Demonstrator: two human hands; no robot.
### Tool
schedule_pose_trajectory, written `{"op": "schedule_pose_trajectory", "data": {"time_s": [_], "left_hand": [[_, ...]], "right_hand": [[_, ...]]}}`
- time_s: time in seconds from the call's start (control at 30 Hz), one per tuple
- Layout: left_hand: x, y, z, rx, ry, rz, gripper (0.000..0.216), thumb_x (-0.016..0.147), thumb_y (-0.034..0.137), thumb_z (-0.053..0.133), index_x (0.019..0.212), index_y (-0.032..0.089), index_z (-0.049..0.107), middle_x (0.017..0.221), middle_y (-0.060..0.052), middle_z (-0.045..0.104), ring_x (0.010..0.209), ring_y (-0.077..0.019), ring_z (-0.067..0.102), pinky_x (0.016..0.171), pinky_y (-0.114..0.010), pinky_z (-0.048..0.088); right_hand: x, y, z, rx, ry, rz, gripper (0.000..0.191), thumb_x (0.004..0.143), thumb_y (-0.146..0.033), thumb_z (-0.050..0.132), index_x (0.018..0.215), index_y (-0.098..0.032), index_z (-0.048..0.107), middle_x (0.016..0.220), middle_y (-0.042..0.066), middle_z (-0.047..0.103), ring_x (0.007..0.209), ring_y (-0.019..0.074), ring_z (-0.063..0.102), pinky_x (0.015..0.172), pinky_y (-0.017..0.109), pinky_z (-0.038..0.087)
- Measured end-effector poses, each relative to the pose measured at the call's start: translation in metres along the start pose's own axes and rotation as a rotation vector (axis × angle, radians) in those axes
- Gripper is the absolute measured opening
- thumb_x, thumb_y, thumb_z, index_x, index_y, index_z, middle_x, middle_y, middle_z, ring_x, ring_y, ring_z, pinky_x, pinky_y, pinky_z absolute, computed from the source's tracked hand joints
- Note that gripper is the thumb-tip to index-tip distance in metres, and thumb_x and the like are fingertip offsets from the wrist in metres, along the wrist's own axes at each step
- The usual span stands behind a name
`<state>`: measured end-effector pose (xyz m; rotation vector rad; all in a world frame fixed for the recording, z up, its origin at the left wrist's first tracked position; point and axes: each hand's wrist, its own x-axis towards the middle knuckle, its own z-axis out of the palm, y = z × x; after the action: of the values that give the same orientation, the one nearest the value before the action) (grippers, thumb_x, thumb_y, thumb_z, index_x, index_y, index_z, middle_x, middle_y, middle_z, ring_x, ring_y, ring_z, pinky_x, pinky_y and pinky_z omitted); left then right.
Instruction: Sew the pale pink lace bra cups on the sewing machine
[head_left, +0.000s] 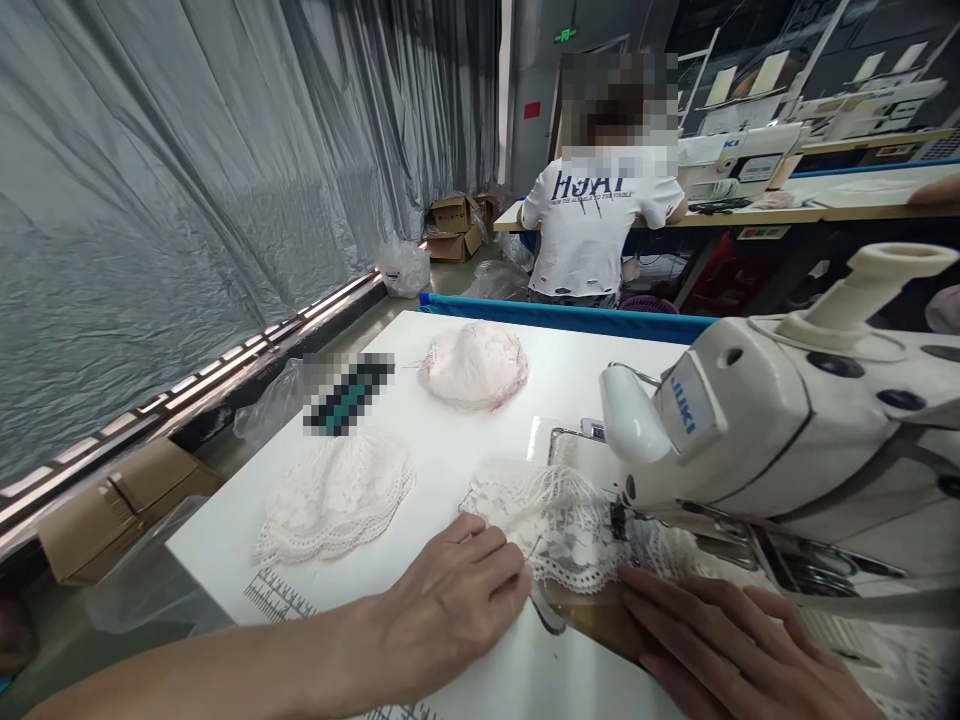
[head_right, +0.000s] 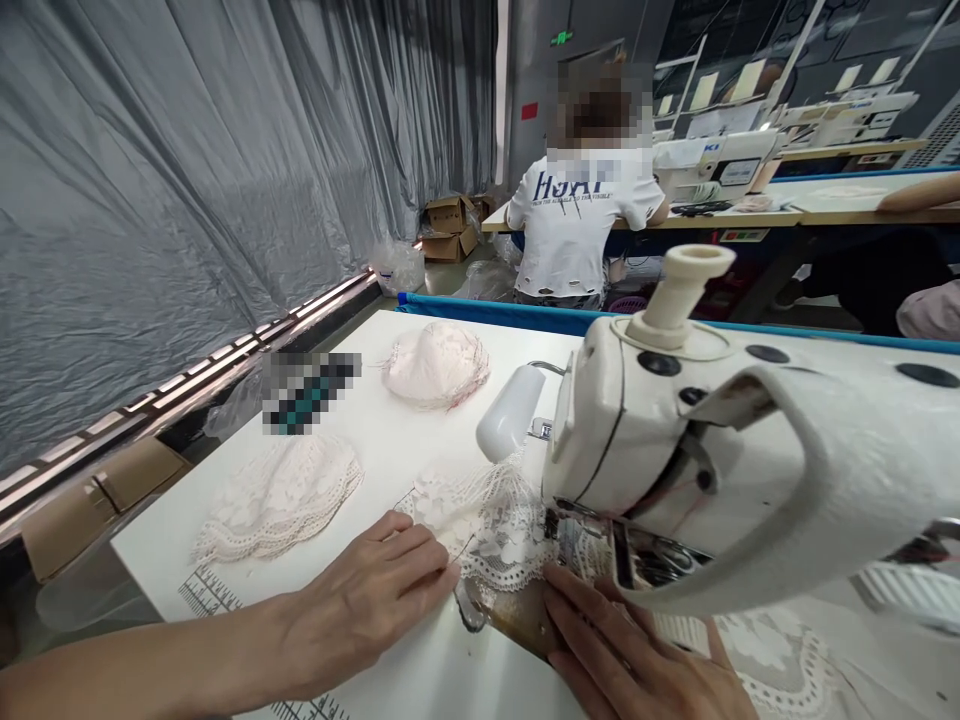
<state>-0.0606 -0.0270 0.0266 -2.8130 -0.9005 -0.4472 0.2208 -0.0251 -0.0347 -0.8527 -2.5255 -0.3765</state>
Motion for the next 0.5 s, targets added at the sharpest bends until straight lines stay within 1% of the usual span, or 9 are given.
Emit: {"op": "schedule_pose_trajectory", "data": {"time_s": [0.07,0.1,0.17,0.23,0.3,0.37,0.43,0.47,0.5], "left_hand": [[0.0,0.0,0.001,-0.045,-0.007,-0.007,0.023,0.085,-0.004,0.038,0.093,0.01,0.054,0.083,-0.004,0.059,0.077,-0.0127,0.053,0.073,-0.03,0.041],[-0.001,0.0,0.001,-0.062,-0.005,0.0,0.022,0.086,-0.003,0.037,0.091,0.011,0.054,0.088,-0.005,0.06,0.082,-0.0128,0.054,0.078,-0.031,0.041],[-0.001,0.0,0.002,-0.077,0.013,0.026,0.021,0.089,0.0,0.037,0.086,0.013,0.054,0.096,-0.005,0.062,0.089,-0.0122,0.055,0.087,-0.032,0.039],[0.0,0.0,0.002,-0.08,0.017,0.06,0.022,0.089,0.001,0.038,0.081,0.014,0.054,0.096,-0.005,0.063,0.088,-0.0114,0.056,0.09,-0.032,0.038],[0.003,0.001,0.001,-0.08,-0.002,0.077,0.021,0.089,0.003,0.042,0.075,0.014,0.053,0.087,-0.004,0.063,0.082,-0.0116,0.057,0.087,-0.031,0.039],[0.009,0.0,-0.001,-0.084,-0.03,0.106,0.018,0.087,0.005,0.045,0.073,0.014,0.051,0.077,-0.002,0.06,0.074,-0.0122,0.056,0.082,-0.031,0.041],[0.019,-0.001,-0.002,-0.068,-0.056,0.123,0.011,0.084,0.005,0.046,0.08,0.014,0.051,0.067,0.0,0.056,0.062,-0.0118,0.052,0.075,-0.031,0.042],[0.026,-0.002,-0.001,-0.049,-0.067,0.129,0.012,0.082,0.004,0.047,0.088,0.013,0.052,0.064,0.002,0.054,0.057,-0.0115,0.049,0.072,-0.031,0.042],[0.032,-0.003,0.0,-0.025,-0.081,0.136,0.019,0.079,0.003,0.047,0.096,0.011,0.051,0.062,0.003,0.053,0.053,-0.0113,0.046,0.07,-0.03,0.042]], "right_hand": [[0.004,-0.002,-0.005,-0.022,-0.016,0.007,0.035,0.094,-0.032,0.041,0.125,-0.024,0.055,0.125,0.001,0.06,0.09,0.0215,0.068,0.074,0.038,0.049],[0.007,-0.003,-0.008,-0.03,-0.018,0.0,0.031,0.094,-0.031,0.041,0.117,-0.024,0.061,0.123,0.002,0.062,0.088,0.0202,0.068,0.075,0.037,0.048],[0.014,-0.004,-0.014,-0.035,-0.019,-0.02,0.028,0.094,-0.029,0.042,0.106,-0.022,0.066,0.119,0.003,0.065,0.086,0.0186,0.068,0.076,0.035,0.046],[0.02,-0.006,-0.021,-0.022,-0.034,-0.023,0.027,0.094,-0.027,0.043,0.103,-0.021,0.067,0.116,0.004,0.066,0.085,0.018,0.068,0.077,0.033,0.046],[0.024,-0.007,-0.026,-0.004,-0.036,-0.007,0.028,0.094,-0.024,0.042,0.102,-0.02,0.068,0.115,0.005,0.067,0.085,0.0176,0.068,0.077,0.033,0.046],[0.026,-0.009,-0.029,0.003,-0.032,0.013,0.028,0.093,-0.02,0.041,0.1,-0.019,0.069,0.114,0.006,0.067,0.083,0.0177,0.069,0.075,0.033,0.047],[0.027,-0.011,-0.03,-0.008,-0.044,0.025,0.029,0.093,-0.018,0.041,0.1,-0.019,0.069,0.114,0.007,0.067,0.081,0.0181,0.069,0.073,0.034,0.048],[0.027,-0.011,-0.03,-0.016,-0.051,0.029,0.029,0.093,-0.018,0.041,0.1,-0.018,0.069,0.114,0.007,0.067,0.08,0.0183,0.069,0.072,0.034,0.048],[0.027,-0.012,-0.03,-0.019,-0.054,0.034,0.029,0.092,-0.017,0.04,0.1,-0.017,0.069,0.114,0.007,0.067,0.078,0.0184,0.069,0.071,0.034,0.048]]}}
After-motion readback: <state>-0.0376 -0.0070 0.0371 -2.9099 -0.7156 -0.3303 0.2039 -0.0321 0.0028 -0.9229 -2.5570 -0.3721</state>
